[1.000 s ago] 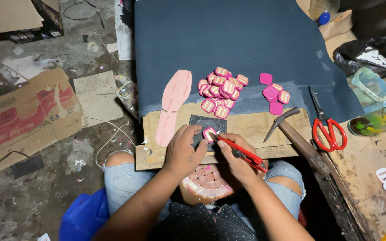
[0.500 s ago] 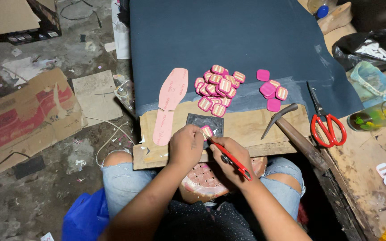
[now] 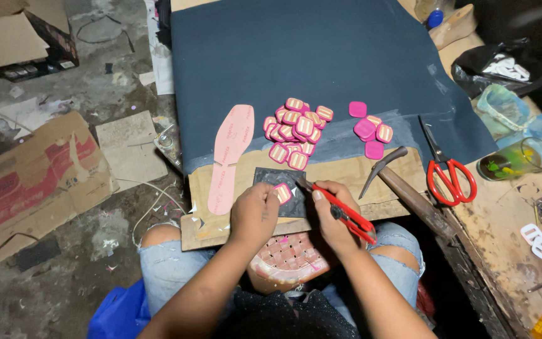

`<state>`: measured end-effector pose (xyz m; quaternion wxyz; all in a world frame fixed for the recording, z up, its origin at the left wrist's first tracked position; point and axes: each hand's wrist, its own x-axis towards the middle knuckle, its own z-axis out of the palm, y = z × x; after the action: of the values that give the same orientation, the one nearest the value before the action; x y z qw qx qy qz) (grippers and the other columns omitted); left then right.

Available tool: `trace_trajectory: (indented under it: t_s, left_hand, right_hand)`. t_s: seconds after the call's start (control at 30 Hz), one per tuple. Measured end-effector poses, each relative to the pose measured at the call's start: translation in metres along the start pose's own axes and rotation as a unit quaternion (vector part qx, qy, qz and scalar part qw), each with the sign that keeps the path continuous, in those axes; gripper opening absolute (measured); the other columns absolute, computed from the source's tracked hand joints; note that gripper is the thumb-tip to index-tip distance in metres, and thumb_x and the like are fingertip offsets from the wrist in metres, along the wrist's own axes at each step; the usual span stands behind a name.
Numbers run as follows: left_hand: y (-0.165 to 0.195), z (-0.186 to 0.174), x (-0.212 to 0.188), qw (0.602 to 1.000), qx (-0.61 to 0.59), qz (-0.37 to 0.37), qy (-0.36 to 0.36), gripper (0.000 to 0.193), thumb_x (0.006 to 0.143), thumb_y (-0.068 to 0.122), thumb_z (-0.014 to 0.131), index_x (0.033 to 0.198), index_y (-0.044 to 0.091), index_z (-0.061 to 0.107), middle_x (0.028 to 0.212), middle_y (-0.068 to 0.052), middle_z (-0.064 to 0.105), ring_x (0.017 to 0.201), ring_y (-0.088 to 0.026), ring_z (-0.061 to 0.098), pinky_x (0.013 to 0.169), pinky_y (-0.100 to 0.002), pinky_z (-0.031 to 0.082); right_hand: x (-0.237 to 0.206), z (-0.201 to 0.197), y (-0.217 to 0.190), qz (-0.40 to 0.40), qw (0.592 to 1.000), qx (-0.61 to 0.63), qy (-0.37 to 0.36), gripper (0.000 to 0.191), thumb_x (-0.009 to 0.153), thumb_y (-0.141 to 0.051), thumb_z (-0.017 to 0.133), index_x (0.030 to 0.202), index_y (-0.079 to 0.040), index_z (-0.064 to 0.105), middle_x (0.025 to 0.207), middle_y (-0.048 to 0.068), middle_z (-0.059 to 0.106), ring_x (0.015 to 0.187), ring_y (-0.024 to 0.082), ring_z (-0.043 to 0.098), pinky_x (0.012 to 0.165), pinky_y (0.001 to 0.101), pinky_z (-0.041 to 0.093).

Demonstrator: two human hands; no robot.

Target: The person uses a red utility knife to cut small pink foam pieces into rounded rectangular shapes on a dark cutting mat. They repeatedly pick up a foam piece, trim its edges, and place the finished piece into a growing pile on the table.

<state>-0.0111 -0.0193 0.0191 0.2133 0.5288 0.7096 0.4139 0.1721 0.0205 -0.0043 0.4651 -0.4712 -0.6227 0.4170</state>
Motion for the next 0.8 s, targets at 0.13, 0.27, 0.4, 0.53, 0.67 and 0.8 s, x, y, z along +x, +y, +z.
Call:
trace_trajectory:
  t_s: [0.13, 0.27, 0.4, 0.53, 0.67, 0.8]
  left_hand:
    - [0.025, -0.007, 0.012, 0.995, -0.089, -0.046, -0.03, 0.018, 0.093, 0.017, 0.06, 0.104, 0.004, 0.067, 0.081, -0.017, 0.073, 0.072, -0.032, 0.073, 0.067, -0.042, 0.055]
    - [0.047, -0.002, 0.052, 0.995, -0.068, 0.068, 0.022, 0.017, 0.095, 0.01, 0.058, 0.106, 0.002, 0.068, 0.087, -0.019, 0.071, 0.078, -0.034, 0.071, 0.069, -0.041, 0.055]
    - [0.073, 0.017, 0.118, 0.984, -0.039, 0.172, 0.038, 0.015, 0.097, 0.011, 0.06, 0.105, 0.003, 0.069, 0.1, -0.018, 0.071, 0.092, -0.036, 0.069, 0.079, -0.044, 0.054]
    - [0.096, 0.038, 0.165, 0.97, 0.106, 0.216, 0.039, 0.013, 0.092, 0.015, 0.064, 0.094, 0.009, 0.076, 0.093, -0.015, 0.067, 0.094, -0.037, 0.064, 0.08, -0.048, 0.05]
    - [0.116, 0.078, 0.191, 0.919, 0.234, 0.312, -0.059, 0.012, 0.09, 0.017, 0.065, 0.088, 0.012, 0.075, 0.097, -0.009, 0.067, 0.098, -0.031, 0.062, 0.084, -0.047, 0.046]
    - [0.135, 0.135, 0.198, 0.88, 0.224, 0.381, -0.172, 0.021, 0.085, 0.009, 0.058, 0.099, 0.015, 0.074, 0.104, -0.006, 0.069, 0.102, -0.028, 0.063, 0.083, -0.045, 0.045]
  right_hand:
    - [0.021, -0.008, 0.022, 0.05, 0.992, 0.114, 0.014, 0.026, 0.102, -0.016, 0.06, 0.121, 0.001, 0.058, 0.109, 0.01, 0.069, 0.099, 0.017, 0.066, 0.092, 0.0303, 0.052]
    - [0.032, -0.018, 0.034, 0.105, 0.977, 0.187, 0.004, 0.026, 0.101, -0.015, 0.057, 0.122, 0.001, 0.055, 0.106, 0.011, 0.068, 0.097, 0.017, 0.07, 0.091, 0.0311, 0.055]
    - [0.034, -0.026, 0.037, 0.092, 0.981, 0.173, -0.002, 0.026, 0.101, -0.014, 0.058, 0.121, 0.002, 0.056, 0.103, 0.012, 0.071, 0.097, 0.017, 0.07, 0.091, 0.0314, 0.055]
    - [0.04, -0.032, 0.037, 0.106, 0.979, 0.176, 0.002, 0.025, 0.1, -0.014, 0.058, 0.119, 0.003, 0.057, 0.103, 0.012, 0.072, 0.097, 0.017, 0.07, 0.091, 0.0316, 0.056]
    - [0.048, -0.039, 0.039, 0.109, 0.977, 0.181, -0.005, 0.024, 0.1, -0.012, 0.058, 0.119, 0.003, 0.057, 0.102, 0.013, 0.072, 0.097, 0.017, 0.07, 0.091, 0.0315, 0.056]
    - [0.055, -0.041, 0.043, 0.096, 0.969, 0.227, -0.006, 0.023, 0.1, -0.01, 0.059, 0.118, 0.005, 0.057, 0.102, 0.014, 0.072, 0.096, 0.018, 0.069, 0.092, 0.0323, 0.056]
